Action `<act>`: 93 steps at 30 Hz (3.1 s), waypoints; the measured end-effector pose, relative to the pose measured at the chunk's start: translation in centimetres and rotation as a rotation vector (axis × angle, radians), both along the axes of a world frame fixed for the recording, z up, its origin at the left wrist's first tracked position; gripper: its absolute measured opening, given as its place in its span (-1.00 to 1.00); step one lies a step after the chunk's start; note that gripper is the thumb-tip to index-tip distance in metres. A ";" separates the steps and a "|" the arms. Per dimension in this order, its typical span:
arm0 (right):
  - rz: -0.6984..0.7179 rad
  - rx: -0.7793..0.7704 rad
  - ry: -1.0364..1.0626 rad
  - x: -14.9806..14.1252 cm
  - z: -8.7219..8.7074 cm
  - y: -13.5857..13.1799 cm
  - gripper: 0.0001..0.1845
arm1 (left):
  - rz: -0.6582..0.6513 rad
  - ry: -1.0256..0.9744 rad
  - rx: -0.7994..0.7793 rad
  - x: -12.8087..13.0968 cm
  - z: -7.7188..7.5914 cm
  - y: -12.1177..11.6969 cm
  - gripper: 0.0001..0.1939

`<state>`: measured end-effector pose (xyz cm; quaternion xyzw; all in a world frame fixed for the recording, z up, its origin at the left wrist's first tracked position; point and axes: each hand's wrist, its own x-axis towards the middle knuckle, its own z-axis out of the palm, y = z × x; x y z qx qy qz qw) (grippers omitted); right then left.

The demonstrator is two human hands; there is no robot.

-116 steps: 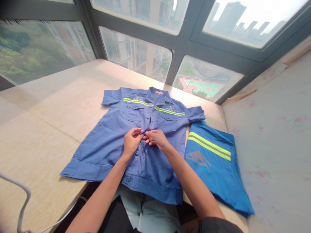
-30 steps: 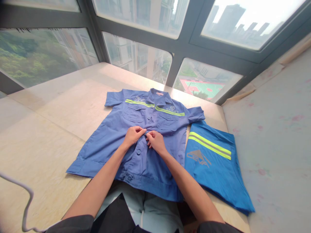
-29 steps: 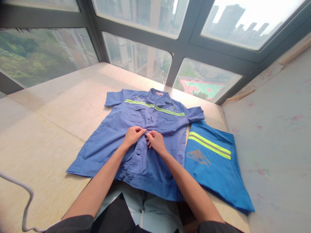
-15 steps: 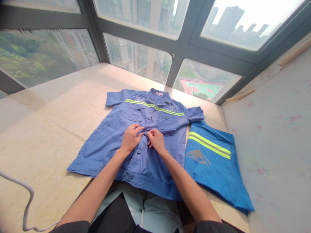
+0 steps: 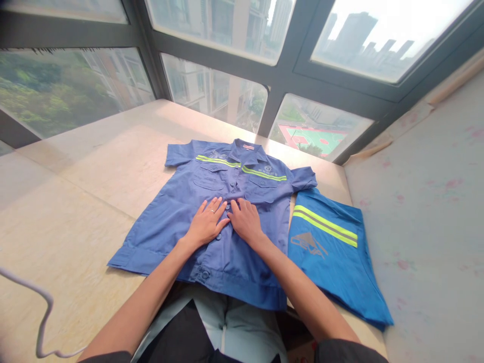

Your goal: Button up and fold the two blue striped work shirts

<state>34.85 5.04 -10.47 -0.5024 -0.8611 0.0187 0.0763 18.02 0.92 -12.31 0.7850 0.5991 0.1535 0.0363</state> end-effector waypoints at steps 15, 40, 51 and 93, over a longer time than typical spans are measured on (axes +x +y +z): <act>-0.044 -0.010 -0.075 2.9 -2.5 -0.8 -0.27 | 0.090 0.010 -0.050 -0.5 0.0 -0.2 -0.34; -0.032 -0.035 -0.124 3.7 -2.0 -0.8 -0.28 | 0.252 -0.030 0.013 -2.3 0.2 -1.5 -0.33; -0.030 -0.015 -0.145 3.6 -2.3 -0.9 -0.30 | 0.318 -0.177 -0.122 -7.9 3.7 1.6 -0.56; -0.059 -0.015 -0.025 3.4 -2.0 -1.3 -0.30 | 0.424 0.084 -0.030 -11.6 0.4 1.5 -0.40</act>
